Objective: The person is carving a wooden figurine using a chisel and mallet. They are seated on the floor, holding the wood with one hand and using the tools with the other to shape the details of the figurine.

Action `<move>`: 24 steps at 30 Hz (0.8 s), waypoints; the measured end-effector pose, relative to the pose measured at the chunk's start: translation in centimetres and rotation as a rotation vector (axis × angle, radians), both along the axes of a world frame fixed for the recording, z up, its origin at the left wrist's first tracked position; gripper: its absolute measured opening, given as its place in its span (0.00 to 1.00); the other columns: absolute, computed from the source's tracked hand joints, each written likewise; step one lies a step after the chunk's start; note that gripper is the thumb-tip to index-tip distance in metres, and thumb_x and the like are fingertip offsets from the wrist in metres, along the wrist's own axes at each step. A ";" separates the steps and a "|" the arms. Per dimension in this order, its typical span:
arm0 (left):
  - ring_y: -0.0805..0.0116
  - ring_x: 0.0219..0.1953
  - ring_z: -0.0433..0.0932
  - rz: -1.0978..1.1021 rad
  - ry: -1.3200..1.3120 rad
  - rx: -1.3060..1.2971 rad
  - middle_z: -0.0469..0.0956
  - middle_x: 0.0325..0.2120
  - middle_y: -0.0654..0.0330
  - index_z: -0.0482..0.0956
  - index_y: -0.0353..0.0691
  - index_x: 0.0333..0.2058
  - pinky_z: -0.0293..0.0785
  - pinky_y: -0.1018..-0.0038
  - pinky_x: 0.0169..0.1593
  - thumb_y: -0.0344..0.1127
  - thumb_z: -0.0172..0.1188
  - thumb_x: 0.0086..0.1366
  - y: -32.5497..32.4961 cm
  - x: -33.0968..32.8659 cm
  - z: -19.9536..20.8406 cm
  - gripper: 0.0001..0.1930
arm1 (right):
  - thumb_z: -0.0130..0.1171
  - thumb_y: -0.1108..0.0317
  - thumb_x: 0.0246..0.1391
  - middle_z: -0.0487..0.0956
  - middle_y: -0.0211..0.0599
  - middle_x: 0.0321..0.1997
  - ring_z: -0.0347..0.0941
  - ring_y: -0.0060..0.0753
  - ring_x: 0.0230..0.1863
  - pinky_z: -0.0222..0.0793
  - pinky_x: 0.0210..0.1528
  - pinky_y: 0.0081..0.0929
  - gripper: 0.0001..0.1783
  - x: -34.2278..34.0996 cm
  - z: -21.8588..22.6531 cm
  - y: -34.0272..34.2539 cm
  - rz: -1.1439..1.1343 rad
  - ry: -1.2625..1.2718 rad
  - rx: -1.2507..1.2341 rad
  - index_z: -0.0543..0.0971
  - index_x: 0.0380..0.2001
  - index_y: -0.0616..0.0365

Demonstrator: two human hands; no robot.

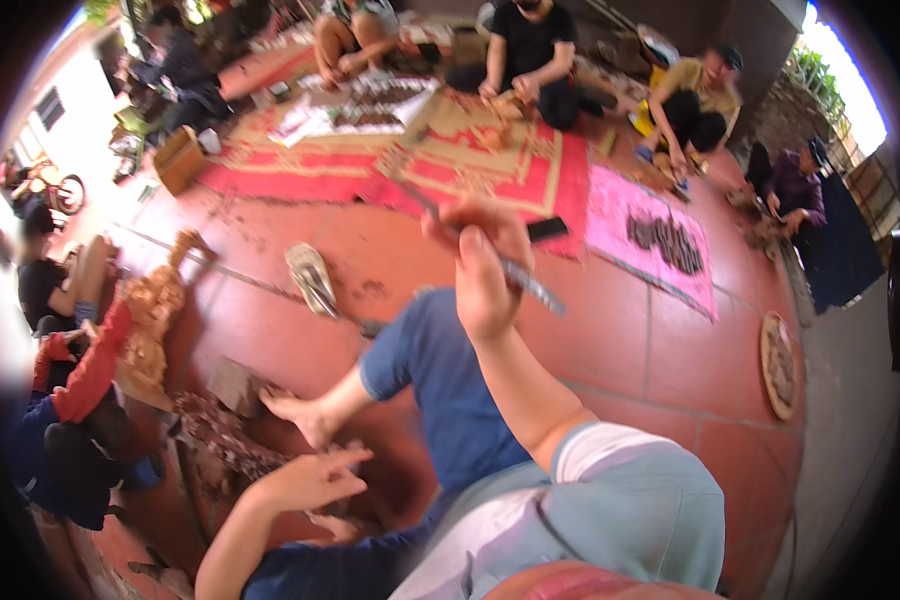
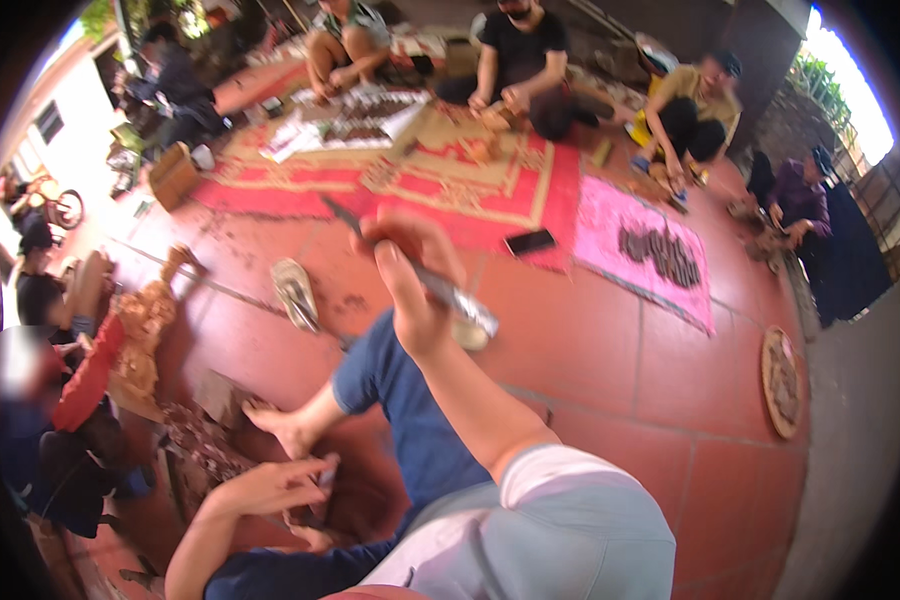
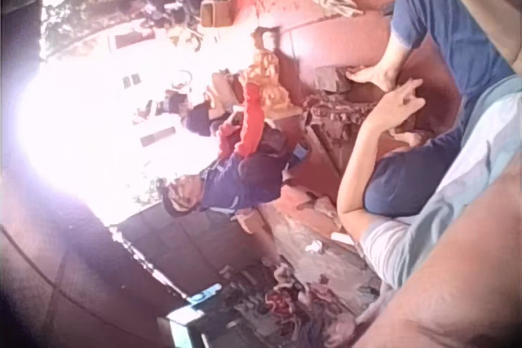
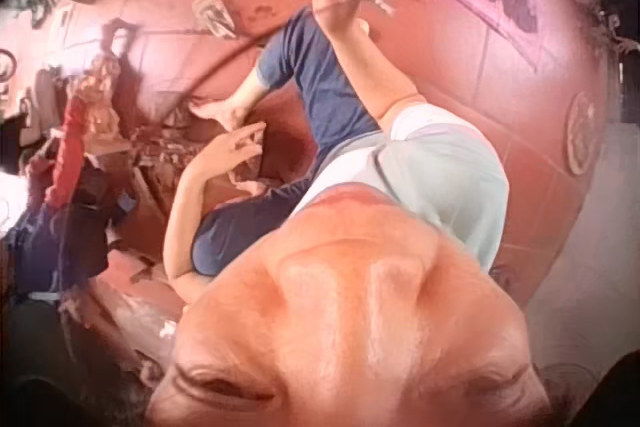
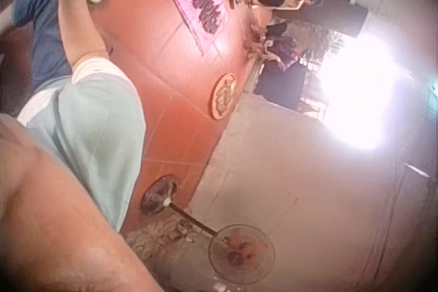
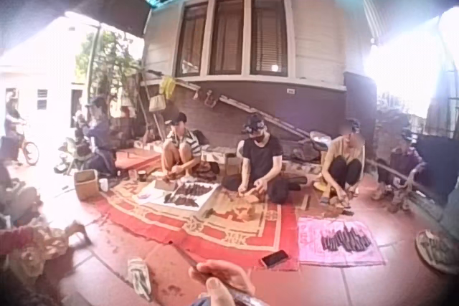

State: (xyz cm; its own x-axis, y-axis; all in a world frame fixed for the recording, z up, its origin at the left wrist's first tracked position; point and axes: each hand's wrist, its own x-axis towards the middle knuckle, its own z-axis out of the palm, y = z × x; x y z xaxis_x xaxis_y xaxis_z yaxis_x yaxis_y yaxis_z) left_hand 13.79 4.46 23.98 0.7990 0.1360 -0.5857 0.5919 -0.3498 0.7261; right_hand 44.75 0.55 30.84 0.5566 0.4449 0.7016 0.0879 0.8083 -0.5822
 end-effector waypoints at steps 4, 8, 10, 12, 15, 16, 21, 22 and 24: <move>0.68 0.45 0.78 -0.145 0.141 -0.118 0.81 0.43 0.56 0.59 0.50 0.68 0.72 0.73 0.51 0.49 0.54 0.69 1.2 1.3 0.4 0.31 | 0.50 0.71 0.63 0.79 0.43 0.49 0.77 0.31 0.48 0.74 0.55 0.30 0.12 -1.7 -9.4 2.5 0.093 -0.164 -0.375 0.79 0.43 0.67; 0.68 0.50 0.76 -0.108 0.130 -0.116 0.80 0.48 0.56 0.58 0.49 0.68 0.70 0.73 0.55 0.47 0.53 0.70 1.7 0.9 0.2 0.31 | 0.53 0.68 0.63 0.81 0.37 0.44 0.76 0.22 0.44 0.72 0.47 0.19 0.12 -3.8 -16.3 4.1 0.359 0.165 -0.570 0.81 0.43 0.64; 0.68 0.51 0.76 -0.096 0.122 -0.106 0.79 0.49 0.56 0.58 0.48 0.68 0.70 0.73 0.55 0.46 0.54 0.70 1.3 0.9 -0.1 0.31 | 0.53 0.67 0.64 0.81 0.36 0.44 0.76 0.20 0.42 0.73 0.47 0.19 0.13 -3.1 -16.8 3.7 0.363 0.173 -0.629 0.81 0.43 0.64; 0.69 0.50 0.77 -0.053 0.136 -0.122 0.79 0.49 0.58 0.61 0.49 0.67 0.72 0.73 0.54 0.44 0.55 0.69 1.0 0.7 -1.1 0.29 | 0.52 0.64 0.66 0.81 0.33 0.43 0.76 0.19 0.42 0.74 0.48 0.20 0.14 -2.3 -17.1 3.6 0.368 0.184 -0.664 0.81 0.43 0.63; 0.67 0.48 0.79 -0.033 0.086 -0.100 0.80 0.48 0.59 0.65 0.50 0.65 0.73 0.73 0.53 0.44 0.56 0.68 0.3 -0.1 -1.2 0.28 | 0.51 0.62 0.66 0.80 0.30 0.39 0.75 0.20 0.43 0.75 0.47 0.22 0.14 -2.1 -16.2 3.4 0.402 0.202 -0.752 0.80 0.41 0.60; 0.67 0.49 0.79 -0.014 0.105 -0.136 0.80 0.48 0.59 0.65 0.49 0.65 0.73 0.73 0.54 0.44 0.56 0.68 0.3 -0.1 -0.8 0.28 | 0.50 0.61 0.67 0.80 0.32 0.41 0.75 0.22 0.44 0.74 0.49 0.23 0.15 -2.0 -16.4 3.5 0.424 0.178 -0.771 0.80 0.42 0.60; 0.68 0.49 0.78 -0.036 0.205 -0.128 0.80 0.48 0.58 0.65 0.48 0.65 0.73 0.74 0.54 0.44 0.56 0.68 -0.2 2.1 0.6 0.28 | 0.51 0.56 0.66 0.80 0.31 0.38 0.75 0.21 0.40 0.74 0.44 0.23 0.18 -1.3 -17.0 1.9 0.428 0.160 -0.780 0.81 0.40 0.60; 0.68 0.49 0.78 -0.037 0.198 -0.136 0.80 0.48 0.58 0.64 0.48 0.65 0.73 0.74 0.54 0.44 0.56 0.68 -0.1 2.3 0.7 0.28 | 0.51 0.55 0.66 0.80 0.32 0.37 0.75 0.21 0.40 0.74 0.44 0.23 0.19 -1.1 -17.3 1.8 0.423 0.144 -0.777 0.81 0.39 0.60; 0.80 0.37 0.77 -0.023 0.155 -0.129 0.82 0.46 0.66 0.63 0.48 0.66 0.74 0.81 0.40 0.43 0.57 0.69 -0.1 2.2 0.3 0.29 | 0.52 0.55 0.66 0.81 0.33 0.37 0.76 0.22 0.39 0.74 0.45 0.23 0.19 -1.0 -17.3 1.8 0.426 0.146 -0.749 0.82 0.38 0.61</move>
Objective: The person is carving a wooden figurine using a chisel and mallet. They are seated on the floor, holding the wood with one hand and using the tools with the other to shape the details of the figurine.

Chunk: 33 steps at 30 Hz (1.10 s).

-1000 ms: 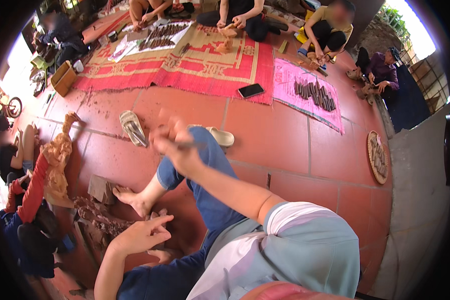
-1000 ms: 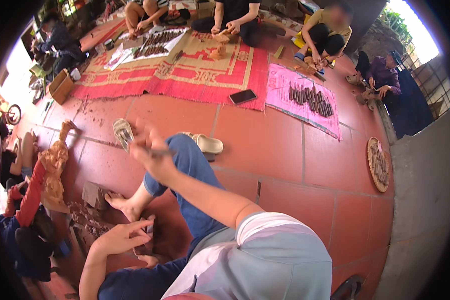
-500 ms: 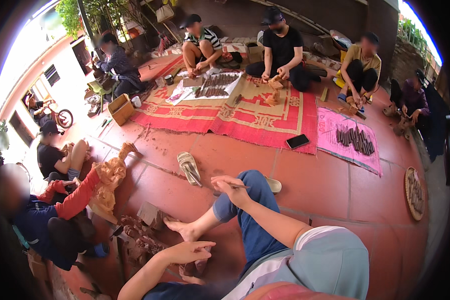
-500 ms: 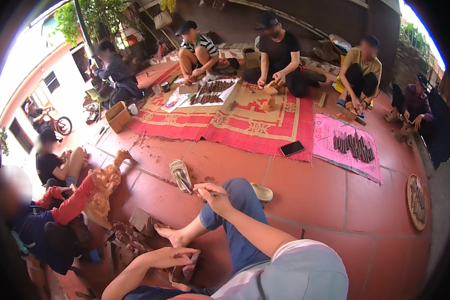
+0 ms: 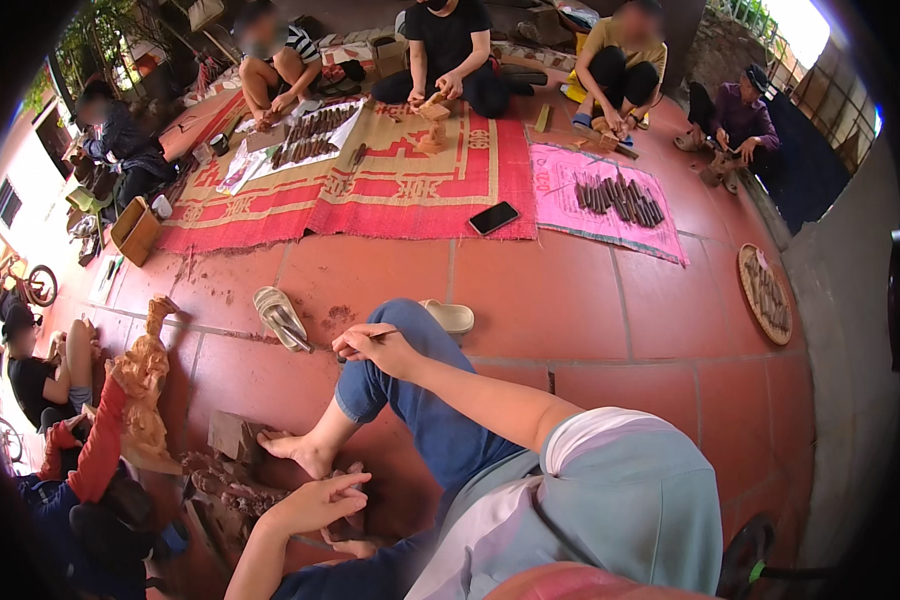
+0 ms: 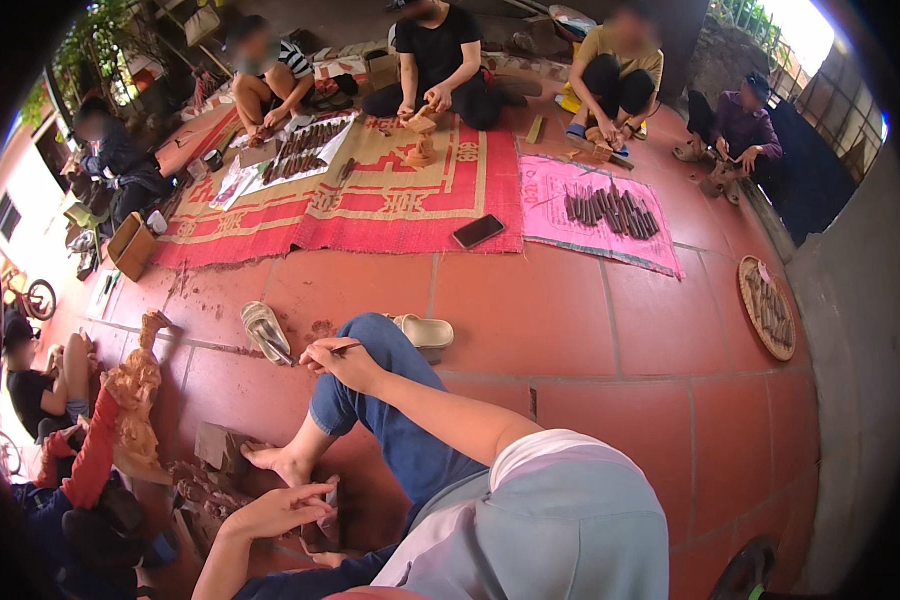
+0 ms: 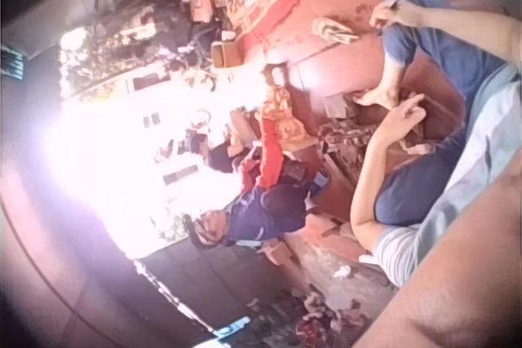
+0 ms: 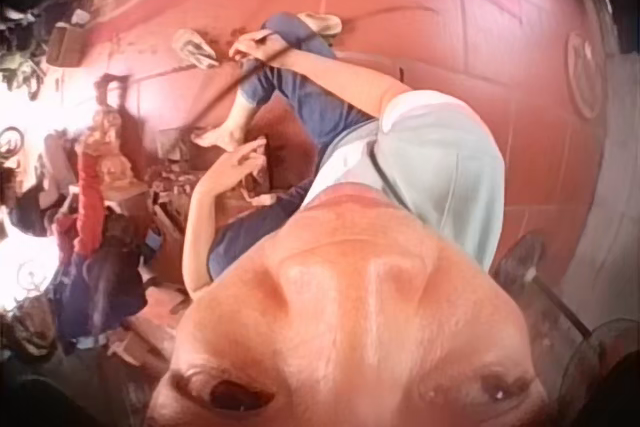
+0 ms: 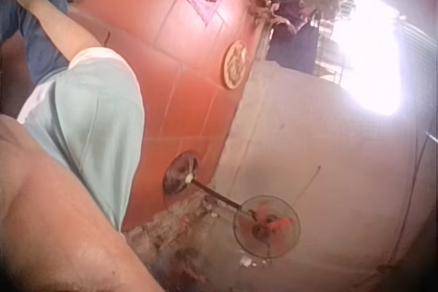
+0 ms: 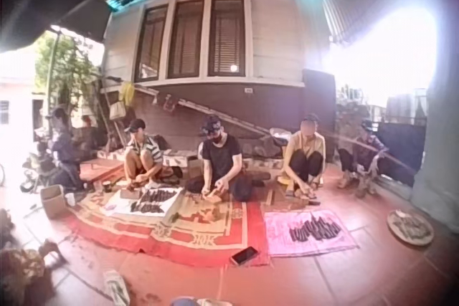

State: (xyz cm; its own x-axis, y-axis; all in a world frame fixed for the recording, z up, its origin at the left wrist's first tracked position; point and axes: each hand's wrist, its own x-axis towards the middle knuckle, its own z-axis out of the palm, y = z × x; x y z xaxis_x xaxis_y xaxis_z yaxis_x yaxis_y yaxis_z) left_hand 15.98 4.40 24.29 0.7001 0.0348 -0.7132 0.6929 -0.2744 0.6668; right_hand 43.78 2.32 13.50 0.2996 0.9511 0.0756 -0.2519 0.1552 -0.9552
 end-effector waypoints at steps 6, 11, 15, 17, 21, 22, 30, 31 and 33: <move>0.82 0.38 0.77 -0.015 0.000 0.034 0.82 0.46 0.65 0.63 0.46 0.66 0.74 0.82 0.38 0.41 0.57 0.69 0.3 -0.8 -1.1 0.28 | 0.61 0.64 0.61 0.82 0.32 0.38 0.76 0.20 0.40 0.73 0.43 0.20 0.11 -0.2 -1.0 0.1 -0.029 -0.051 0.124 0.82 0.38 0.62; 0.80 0.40 0.78 0.005 -0.021 0.021 0.82 0.46 0.64 0.63 0.44 0.66 0.75 0.80 0.41 0.40 0.57 0.69 0.1 -1.0 -0.8 0.28 | 0.63 0.65 0.59 0.82 0.31 0.39 0.75 0.18 0.41 0.71 0.44 0.19 0.10 -0.3 -0.3 0.0 -0.055 -0.134 0.107 0.82 0.38 0.62; 0.69 0.48 0.79 0.103 0.005 -0.064 0.80 0.48 0.55 0.65 0.49 0.65 0.74 0.73 0.53 0.43 0.58 0.68 0.2 -1.8 -1.4 0.28 | 0.62 0.64 0.59 0.82 0.34 0.41 0.75 0.20 0.42 0.71 0.47 0.22 0.11 -0.1 -0.2 0.4 -0.091 -0.234 0.060 0.82 0.38 0.62; 0.72 0.47 0.78 0.111 0.034 -0.091 0.81 0.47 0.57 0.64 0.45 0.65 0.73 0.75 0.53 0.40 0.58 0.68 0.0 -2.8 -2.0 0.28 | 0.64 0.65 0.58 0.81 0.27 0.33 0.73 0.15 0.36 0.71 0.41 0.18 0.10 -0.2 -0.4 0.6 -0.164 -0.303 0.077 0.83 0.37 0.61; 0.73 0.48 0.78 0.042 0.015 -0.036 0.82 0.47 0.58 0.64 0.40 0.65 0.73 0.76 0.53 0.39 0.58 0.68 0.7 -3.1 -3.4 0.28 | 0.62 0.65 0.59 0.83 0.28 0.32 0.73 0.14 0.31 0.69 0.36 0.18 0.09 -2.5 1.4 4.3 -0.154 -0.173 0.195 0.83 0.36 0.60; 0.72 0.48 0.79 0.008 0.001 0.006 0.82 0.46 0.56 0.65 0.40 0.64 0.74 0.75 0.52 0.40 0.58 0.68 0.5 -2.5 -2.6 0.28 | 0.61 0.65 0.59 0.83 0.33 0.40 0.76 0.19 0.40 0.72 0.44 0.23 0.09 -3.1 4.7 4.5 -0.016 -0.045 0.167 0.82 0.36 0.61; 0.70 0.49 0.78 -0.029 0.019 0.071 0.81 0.48 0.57 0.67 0.42 0.63 0.72 0.74 0.54 0.45 0.60 0.66 0.5 -2.0 -1.8 0.29 | 0.62 0.67 0.55 0.83 0.39 0.42 0.80 0.33 0.43 0.74 0.46 0.29 0.05 -2.0 8.6 1.5 -0.106 -0.559 0.403 0.82 0.32 0.57; 0.69 0.49 0.78 -0.049 0.044 0.105 0.81 0.48 0.57 0.67 0.43 0.63 0.72 0.73 0.54 0.46 0.60 0.66 0.6 -2.1 -1.9 0.29 | 0.62 0.67 0.56 0.83 0.39 0.42 0.80 0.31 0.42 0.74 0.45 0.28 0.06 -0.7 7.7 1.2 -0.136 -0.555 0.370 0.83 0.33 0.57; 0.69 0.50 0.78 -0.051 0.049 0.101 0.81 0.48 0.57 0.68 0.44 0.63 0.71 0.73 0.55 0.46 0.60 0.66 0.6 -1.9 -2.3 0.28 | 0.62 0.66 0.56 0.83 0.37 0.41 0.79 0.28 0.40 0.74 0.44 0.26 0.07 1.8 6.1 1.1 -0.220 -0.524 0.288 0.83 0.34 0.58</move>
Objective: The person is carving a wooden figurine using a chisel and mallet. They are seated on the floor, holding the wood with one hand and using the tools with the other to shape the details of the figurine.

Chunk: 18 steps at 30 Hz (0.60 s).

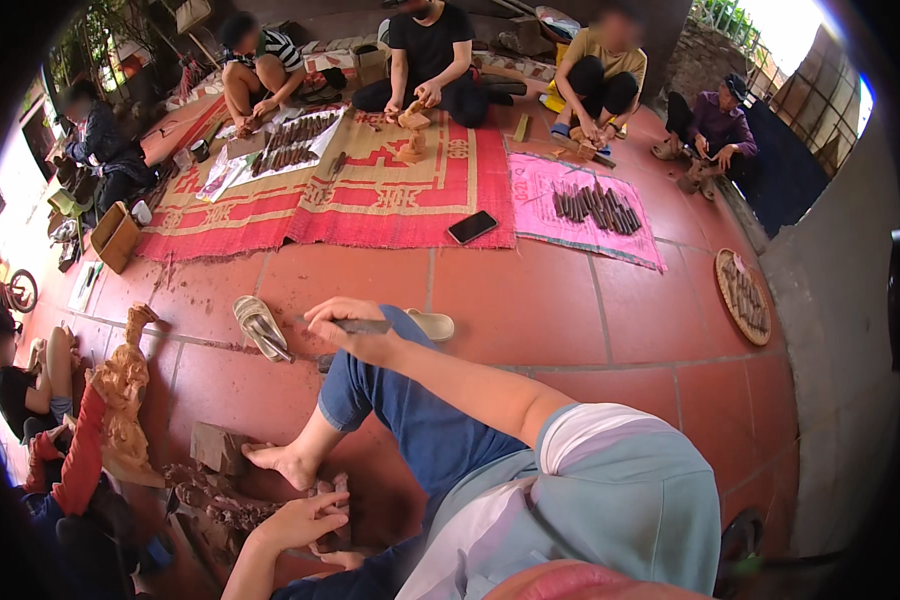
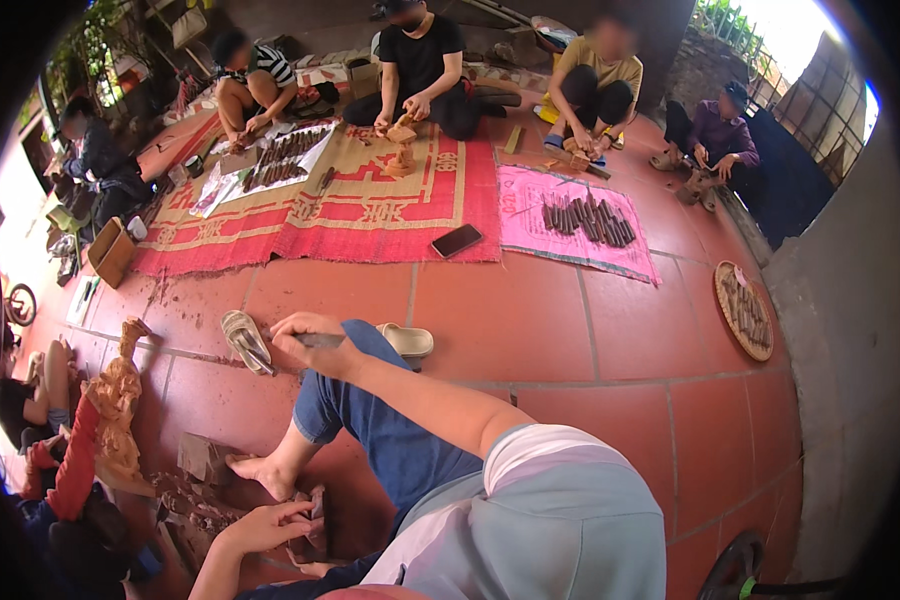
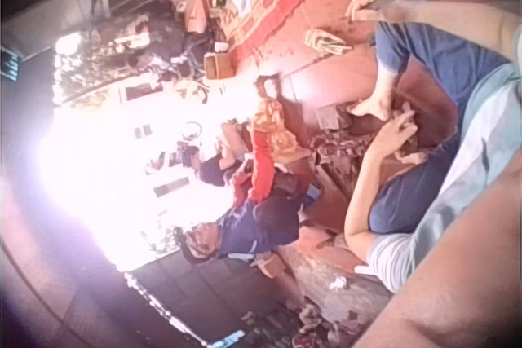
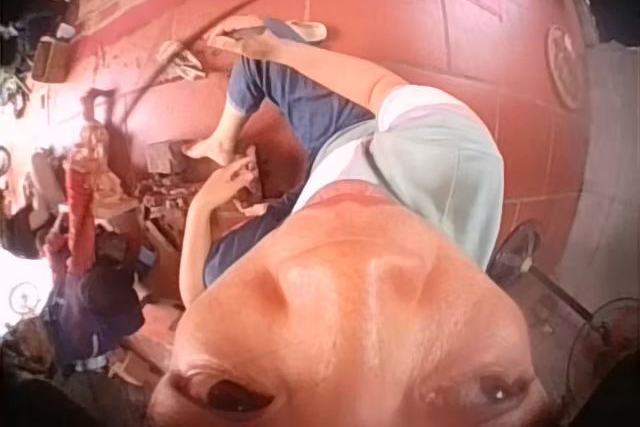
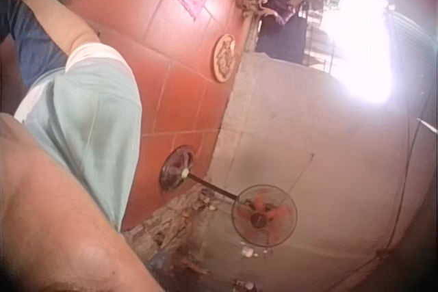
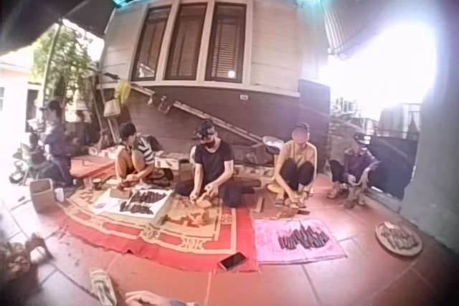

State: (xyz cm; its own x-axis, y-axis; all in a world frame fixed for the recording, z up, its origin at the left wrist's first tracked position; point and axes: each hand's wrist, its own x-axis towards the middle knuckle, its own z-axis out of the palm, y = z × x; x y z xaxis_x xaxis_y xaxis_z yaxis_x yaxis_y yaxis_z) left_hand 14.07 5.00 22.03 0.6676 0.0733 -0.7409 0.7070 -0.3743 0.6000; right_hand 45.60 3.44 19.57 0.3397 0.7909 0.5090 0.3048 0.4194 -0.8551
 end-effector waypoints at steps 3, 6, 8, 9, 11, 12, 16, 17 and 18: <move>0.69 0.50 0.78 -0.011 -0.016 -0.056 0.81 0.48 0.58 0.68 0.45 0.63 0.71 0.73 0.56 0.46 0.58 0.67 -0.3 -0.4 -0.8 0.28 | 0.62 0.65 0.57 0.83 0.36 0.41 0.77 0.24 0.39 0.73 0.42 0.24 0.09 2.4 -2.6 0.9 -0.109 0.165 -0.062 0.83 0.34 0.60; 0.66 0.49 0.79 -0.040 -0.043 -0.070 0.81 0.45 0.58 0.68 0.49 0.63 0.73 0.72 0.53 0.44 0.56 0.67 -0.9 0.1 -0.2 0.26 | 0.61 0.65 0.57 0.83 0.35 0.40 0.76 0.21 0.39 0.72 0.42 0.22 0.10 2.7 -4.1 1.1 -0.138 0.277 -0.088 0.83 0.34 0.61; 0.66 0.49 0.79 -0.067 -0.046 -0.059 0.81 0.45 0.59 0.68 0.49 0.63 0.72 0.72 0.54 0.44 0.56 0.68 -1.0 0.6 0.1 0.26 | 0.61 0.65 0.57 0.83 0.35 0.40 0.76 0.21 0.39 0.71 0.43 0.22 0.10 2.5 -4.4 1.1 -0.158 0.228 -0.058 0.83 0.34 0.62; 0.68 0.49 0.79 -0.082 -0.039 -0.049 0.81 0.45 0.60 0.68 0.48 0.63 0.71 0.73 0.55 0.45 0.57 0.68 -1.0 0.7 0.1 0.27 | 0.61 0.65 0.57 0.83 0.35 0.40 0.76 0.22 0.39 0.71 0.44 0.22 0.10 2.2 -4.0 0.9 -0.156 0.184 -0.079 0.83 0.34 0.62; 0.69 0.50 0.78 -0.099 -0.028 -0.039 0.81 0.46 0.61 0.67 0.47 0.64 0.70 0.73 0.56 0.46 0.57 0.68 -0.9 0.8 0.0 0.27 | 0.61 0.65 0.57 0.83 0.36 0.41 0.76 0.22 0.40 0.71 0.44 0.23 0.10 2.2 -4.1 0.9 -0.142 0.189 -0.084 0.83 0.34 0.62; 0.69 0.50 0.78 -0.103 -0.024 -0.042 0.81 0.46 0.61 0.67 0.47 0.64 0.70 0.73 0.57 0.46 0.57 0.68 -0.8 0.9 -0.1 0.27 | 0.61 0.65 0.57 0.83 0.36 0.41 0.76 0.22 0.40 0.71 0.45 0.23 0.10 2.2 -4.1 0.9 -0.137 0.190 -0.089 0.83 0.34 0.62; 0.70 0.50 0.78 -0.115 -0.047 -0.051 0.81 0.46 0.62 0.67 0.47 0.64 0.69 0.74 0.57 0.47 0.58 0.67 -0.7 1.1 -0.5 0.28 | 0.61 0.65 0.57 0.83 0.37 0.41 0.76 0.23 0.41 0.71 0.45 0.23 0.10 2.6 -4.4 0.5 -0.135 0.185 -0.088 0.83 0.34 0.62; 0.68 0.49 0.79 -0.116 -0.071 -0.041 0.82 0.45 0.60 0.68 0.48 0.63 0.71 0.72 0.56 0.46 0.57 0.67 -0.7 1.0 -0.6 0.27 | 0.61 0.65 0.57 0.83 0.37 0.41 0.76 0.23 0.41 0.71 0.45 0.23 0.10 2.7 -4.5 0.5 -0.129 0.194 -0.086 0.83 0.34 0.62; 0.65 0.47 0.80 -0.115 -0.093 -0.030 0.82 0.44 0.58 0.69 0.50 0.63 0.72 0.71 0.54 0.45 0.57 0.67 -0.8 0.9 -0.7 0.26 | 0.61 0.65 0.57 0.83 0.37 0.41 0.76 0.23 0.41 0.71 0.45 0.23 0.10 2.6 -4.5 0.6 -0.121 0.204 -0.084 0.83 0.34 0.62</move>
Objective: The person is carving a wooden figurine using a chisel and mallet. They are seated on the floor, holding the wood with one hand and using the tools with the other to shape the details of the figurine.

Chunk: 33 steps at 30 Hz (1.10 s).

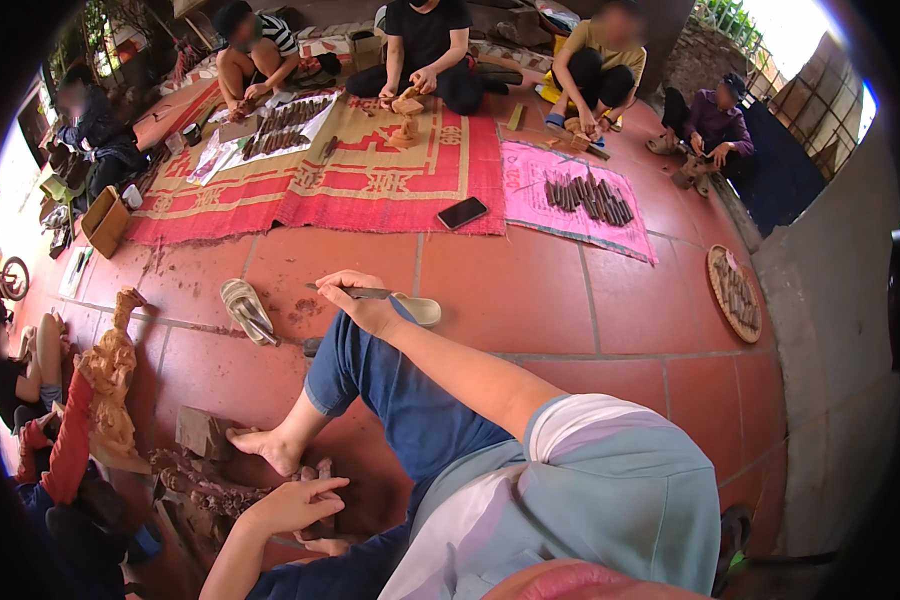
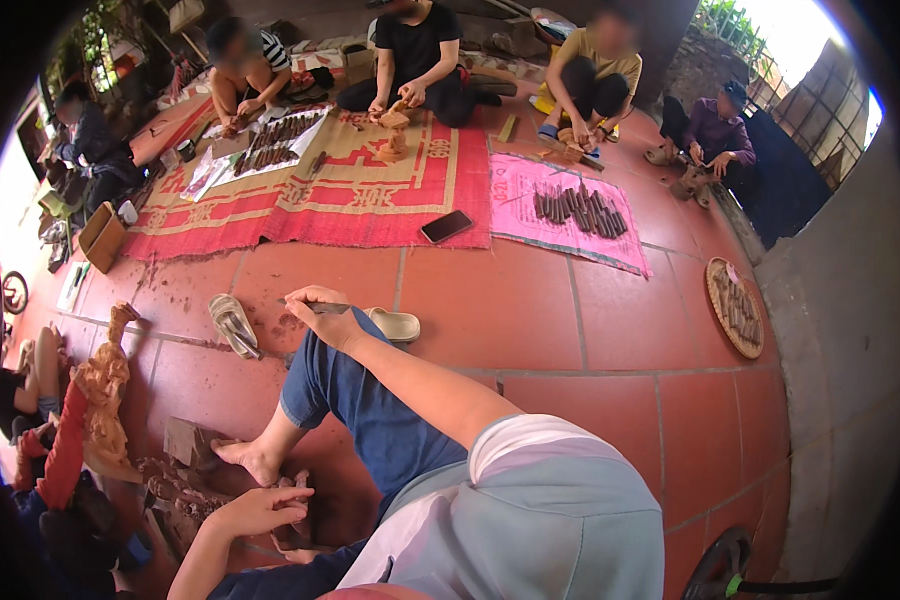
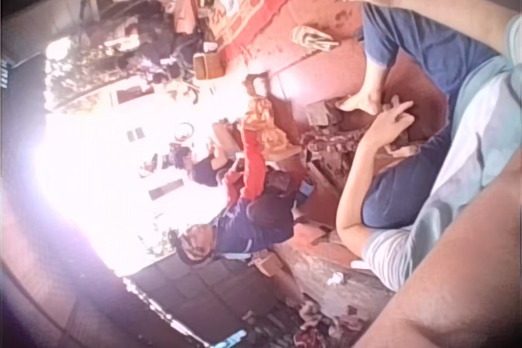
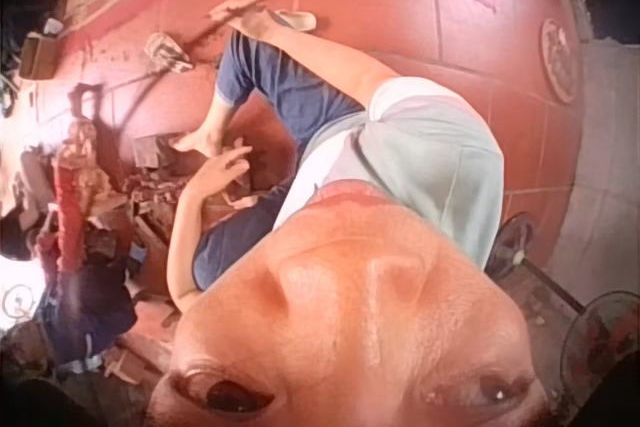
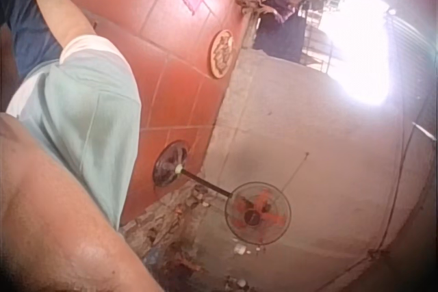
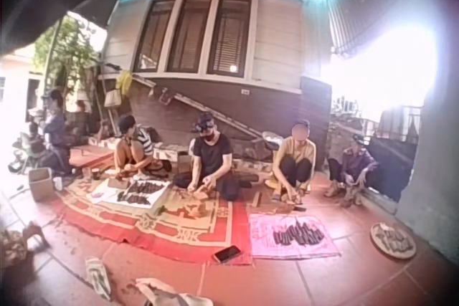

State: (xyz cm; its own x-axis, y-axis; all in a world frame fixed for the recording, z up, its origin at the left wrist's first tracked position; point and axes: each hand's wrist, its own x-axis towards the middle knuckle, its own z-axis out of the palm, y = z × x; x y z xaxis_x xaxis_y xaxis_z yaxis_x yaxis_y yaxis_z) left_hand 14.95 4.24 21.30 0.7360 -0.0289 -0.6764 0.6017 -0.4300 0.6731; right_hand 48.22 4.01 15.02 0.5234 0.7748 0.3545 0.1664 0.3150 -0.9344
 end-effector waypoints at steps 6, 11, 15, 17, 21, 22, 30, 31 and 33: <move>0.63 0.46 0.80 0.009 -0.034 -0.013 0.83 0.43 0.57 0.70 0.51 0.62 0.73 0.70 0.53 0.44 0.56 0.67 0.1 -0.3 -0.6 0.25 | 0.61 0.66 0.57 0.83 0.37 0.41 0.76 0.22 0.40 0.71 0.45 0.22 0.10 0.0 0.0 0.1 0.009 0.017 -0.003 0.83 0.34 0.62; 0.63 0.46 0.80 0.012 -0.012 -0.022 0.83 0.42 0.57 0.70 0.51 0.62 0.73 0.70 0.53 0.44 0.56 0.66 0.2 0.1 -0.4 0.25 | 0.61 0.65 0.56 0.82 0.38 0.41 0.76 0.24 0.41 0.70 0.45 0.23 0.10 0.4 -0.3 0.0 -0.003 -0.021 -0.021 0.83 0.33 0.62; 0.64 0.46 0.80 0.006 -0.024 -0.030 0.83 0.42 0.57 0.70 0.51 0.62 0.74 0.70 0.52 0.44 0.57 0.66 0.5 0.0 -1.1 0.25 | 0.61 0.65 0.56 0.82 0.42 0.44 0.76 0.29 0.45 0.70 0.48 0.26 0.10 0.6 -0.7 0.3 -0.019 -0.067 0.022 0.83 0.32 0.62; 0.64 0.45 0.80 0.000 -0.032 -0.025 0.83 0.42 0.57 0.70 0.51 0.62 0.74 0.70 0.52 0.44 0.57 0.66 0.6 -0.1 -1.3 0.25 | 0.60 0.65 0.56 0.81 0.43 0.44 0.76 0.32 0.47 0.69 0.50 0.27 0.10 0.7 -0.9 0.4 -0.082 -0.135 0.049 0.83 0.31 0.62; 0.67 0.48 0.79 0.006 0.025 -0.034 0.82 0.44 0.59 0.68 0.47 0.63 0.71 0.72 0.55 0.44 0.58 0.67 0.6 0.2 -0.6 0.27 | 0.60 0.64 0.56 0.80 0.44 0.43 0.75 0.34 0.49 0.69 0.51 0.28 0.11 0.5 -0.6 0.4 -0.136 -0.134 0.034 0.83 0.31 0.61; 0.69 0.49 0.78 0.011 0.054 -0.045 0.82 0.44 0.60 0.67 0.46 0.63 0.70 0.72 0.56 0.44 0.58 0.67 0.5 0.5 -0.2 0.28 | 0.58 0.63 0.57 0.80 0.44 0.43 0.75 0.34 0.49 0.69 0.52 0.28 0.12 0.6 -0.5 0.2 -0.124 -0.144 0.010 0.84 0.31 0.61; 0.64 0.34 0.79 1.090 -0.628 0.090 0.79 0.39 0.49 0.50 0.34 0.66 0.77 0.73 0.39 0.36 0.55 0.66 8.0 0.2 2.2 0.35 | 0.58 0.65 0.59 0.81 0.42 0.39 0.76 0.32 0.45 0.70 0.49 0.27 0.10 0.9 -0.3 0.6 -0.064 -0.114 0.056 0.83 0.32 0.62; 0.63 0.37 0.78 1.330 -0.935 -0.013 0.77 0.40 0.48 0.55 0.29 0.61 0.76 0.73 0.40 0.43 0.54 0.67 11.7 -0.8 5.0 0.32 | 0.59 0.67 0.58 0.80 0.41 0.38 0.77 0.31 0.44 0.71 0.47 0.26 0.09 0.5 -0.4 0.4 -0.063 -0.131 0.060 0.82 0.33 0.62; 0.56 0.46 0.75 1.485 -1.381 0.282 0.72 0.49 0.46 0.56 0.29 0.60 0.70 0.65 0.48 0.50 0.54 0.68 13.5 -0.7 12.4 0.34 | 0.59 0.67 0.58 0.81 0.40 0.38 0.77 0.31 0.43 0.71 0.47 0.27 0.09 0.5 -1.0 -0.4 -0.082 -0.096 0.060 0.82 0.33 0.62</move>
